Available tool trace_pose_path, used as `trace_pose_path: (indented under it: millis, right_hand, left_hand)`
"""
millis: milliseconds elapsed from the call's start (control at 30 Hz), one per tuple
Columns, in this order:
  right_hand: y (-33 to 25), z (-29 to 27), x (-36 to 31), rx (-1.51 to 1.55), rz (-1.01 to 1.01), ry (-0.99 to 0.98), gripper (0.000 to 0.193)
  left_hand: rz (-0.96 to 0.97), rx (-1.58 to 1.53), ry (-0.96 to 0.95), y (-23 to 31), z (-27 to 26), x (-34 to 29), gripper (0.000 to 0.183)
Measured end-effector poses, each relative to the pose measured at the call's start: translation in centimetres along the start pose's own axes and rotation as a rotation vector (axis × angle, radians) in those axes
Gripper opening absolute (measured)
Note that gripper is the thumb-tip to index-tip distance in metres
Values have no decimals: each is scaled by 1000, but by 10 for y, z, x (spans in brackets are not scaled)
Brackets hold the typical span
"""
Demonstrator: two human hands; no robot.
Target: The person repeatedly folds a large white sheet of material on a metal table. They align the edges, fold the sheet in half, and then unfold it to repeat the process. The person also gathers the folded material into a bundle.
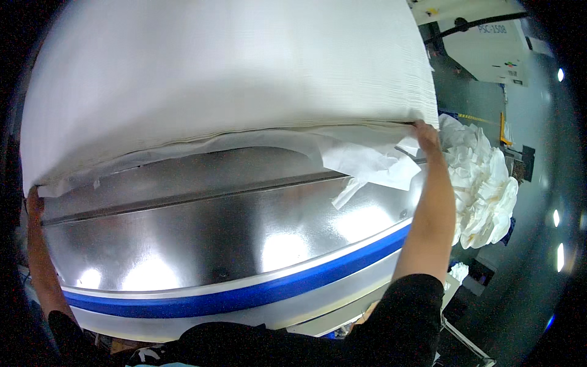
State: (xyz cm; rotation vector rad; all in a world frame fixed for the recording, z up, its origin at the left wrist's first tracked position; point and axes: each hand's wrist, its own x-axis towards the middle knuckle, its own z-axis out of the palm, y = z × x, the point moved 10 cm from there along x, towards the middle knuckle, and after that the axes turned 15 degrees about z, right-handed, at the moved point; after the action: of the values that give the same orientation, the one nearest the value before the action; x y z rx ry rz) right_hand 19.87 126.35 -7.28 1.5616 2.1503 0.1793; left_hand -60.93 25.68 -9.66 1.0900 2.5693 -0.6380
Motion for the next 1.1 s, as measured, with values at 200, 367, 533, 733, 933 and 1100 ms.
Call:
trace_pose_path:
  millis: [200, 367, 533, 733, 933, 1100]
  right_hand:
    - [-17, 1, -10, 151, 21, -37, 35]
    - [40, -24, -14, -18, 122, 147, 31]
    - [70, -75, -75, 228, 125, 427, 29]
    - [186, 17, -215, 756, 289, 683, 28]
    - [80, 149, -292, 1496, 364, 180, 24]
    - [-103, 94, -363, 638, -373, 407, 44]
  left_hand:
    - [-57, 95, 7, 24, -16, -28, 34]
    - [-138, 136, -110, 108, -77, -2, 30]
    - [-223, 136, 146, 55, -129, -110, 36]
    - [-490, -96, 316, 73, -71, -266, 36]
    - [-556, -878, 420, 172, 61, -375, 35]
    - [-550, -1281, 473, 324, 81, -327, 36]
